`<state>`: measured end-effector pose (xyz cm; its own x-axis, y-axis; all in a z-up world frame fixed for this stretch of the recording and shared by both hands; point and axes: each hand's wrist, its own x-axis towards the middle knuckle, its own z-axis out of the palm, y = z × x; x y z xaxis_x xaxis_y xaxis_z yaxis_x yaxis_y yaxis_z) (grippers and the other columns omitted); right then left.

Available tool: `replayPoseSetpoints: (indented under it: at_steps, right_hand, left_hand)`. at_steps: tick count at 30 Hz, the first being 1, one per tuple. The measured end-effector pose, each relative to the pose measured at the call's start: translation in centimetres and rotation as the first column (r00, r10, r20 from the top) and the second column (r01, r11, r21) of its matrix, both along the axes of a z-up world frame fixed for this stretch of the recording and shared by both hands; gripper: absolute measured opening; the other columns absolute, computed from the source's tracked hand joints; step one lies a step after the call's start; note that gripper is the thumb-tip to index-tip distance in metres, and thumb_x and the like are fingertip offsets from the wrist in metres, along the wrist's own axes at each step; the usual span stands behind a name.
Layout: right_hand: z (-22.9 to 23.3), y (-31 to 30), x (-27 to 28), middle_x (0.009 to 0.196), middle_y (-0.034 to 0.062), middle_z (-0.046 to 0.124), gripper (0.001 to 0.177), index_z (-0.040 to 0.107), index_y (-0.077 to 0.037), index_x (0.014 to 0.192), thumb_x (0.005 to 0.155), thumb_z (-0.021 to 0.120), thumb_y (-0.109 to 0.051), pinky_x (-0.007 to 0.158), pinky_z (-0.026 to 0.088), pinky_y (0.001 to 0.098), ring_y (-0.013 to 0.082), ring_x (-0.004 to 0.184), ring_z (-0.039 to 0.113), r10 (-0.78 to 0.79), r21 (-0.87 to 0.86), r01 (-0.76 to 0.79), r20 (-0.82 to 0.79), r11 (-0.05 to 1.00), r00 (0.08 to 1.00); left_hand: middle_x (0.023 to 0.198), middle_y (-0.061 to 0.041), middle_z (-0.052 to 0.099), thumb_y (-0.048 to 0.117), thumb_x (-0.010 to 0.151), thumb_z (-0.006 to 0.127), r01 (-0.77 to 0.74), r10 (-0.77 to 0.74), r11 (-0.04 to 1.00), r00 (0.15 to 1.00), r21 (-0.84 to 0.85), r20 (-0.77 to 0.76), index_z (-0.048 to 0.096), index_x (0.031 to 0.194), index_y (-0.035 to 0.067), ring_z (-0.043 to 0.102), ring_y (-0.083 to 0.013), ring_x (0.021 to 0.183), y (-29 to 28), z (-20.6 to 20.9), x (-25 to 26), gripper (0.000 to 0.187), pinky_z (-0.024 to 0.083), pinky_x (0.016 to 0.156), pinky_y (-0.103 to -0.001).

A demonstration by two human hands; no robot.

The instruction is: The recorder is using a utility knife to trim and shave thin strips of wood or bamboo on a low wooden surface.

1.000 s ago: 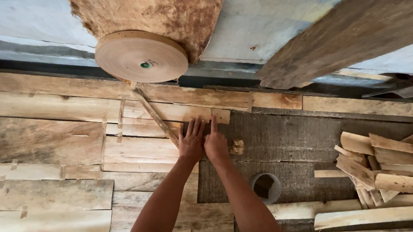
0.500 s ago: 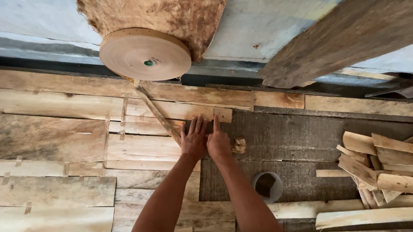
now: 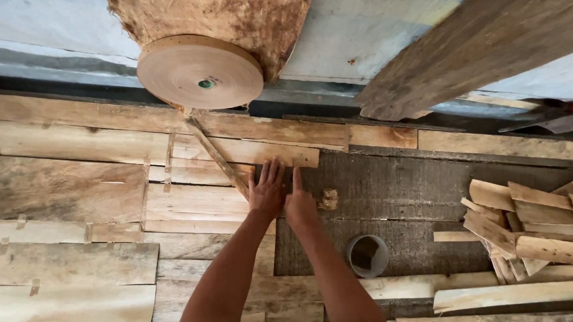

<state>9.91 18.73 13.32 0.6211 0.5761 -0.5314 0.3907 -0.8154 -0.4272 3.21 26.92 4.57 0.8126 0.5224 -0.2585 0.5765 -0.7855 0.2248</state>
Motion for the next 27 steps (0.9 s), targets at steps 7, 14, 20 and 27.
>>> replayPoseSetpoints:
  at_steps: [7,14,20,27]
  right_hand:
    - [-1.0,-1.9,-1.4,0.069,0.0159,0.067,0.084,0.003,-0.012,0.168,0.102,0.055,-0.012,0.046,0.046,0.0417,0.0263,0.046,0.052,0.027,0.049,-0.030,0.058,0.998,0.998]
    - [-0.5,-3.3,-1.3,0.068,0.0111,0.065,0.077,0.007,-0.020,0.169,0.105,0.051,-0.014,0.042,0.039,0.0374,0.0205,0.041,0.044,-0.037,0.093,0.036,-0.001,0.995,0.999]
    - [-4.3,-1.9,1.6,0.086,0.0146,0.072,0.074,0.005,-0.022,0.168,0.108,0.048,-0.015,0.041,0.045,0.0381,0.0219,0.044,0.054,-0.029,0.180,0.008,0.110,0.984,0.994]
    - [0.5,1.2,2.1,0.102,0.0196,0.080,0.071,0.005,-0.026,0.172,0.112,0.043,-0.021,0.048,0.048,0.0386,0.0255,0.054,0.061,-0.020,-0.057,0.023,0.050,0.998,0.999]
  left_hand:
    - [0.175,-0.004,0.004,0.041,0.103,0.051,-0.001,0.001,1.000,1.000,0.013,-0.008,0.014,0.166,0.018,0.008,-0.0230,0.159,0.0,0.2,-0.1,0.076,0.012,0.123,-0.062]
    - [0.174,-0.002,0.007,0.041,0.103,0.050,-0.006,0.005,0.999,1.000,0.041,0.007,0.014,0.166,0.020,0.010,-0.0225,0.159,0.1,-0.3,0.0,0.075,0.013,0.124,-0.062]
    - [0.173,-0.002,0.009,0.042,0.105,0.046,-0.035,0.037,0.994,0.999,-0.099,0.021,0.015,0.165,0.020,0.010,-0.0225,0.158,0.5,2.6,-0.1,0.071,0.010,0.125,-0.062]
    - [0.174,0.001,0.008,0.034,0.105,0.044,-0.050,0.054,0.997,0.996,-0.056,0.075,0.018,0.165,0.022,0.010,-0.0198,0.158,0.3,-0.6,-0.1,0.066,0.009,0.123,-0.061]
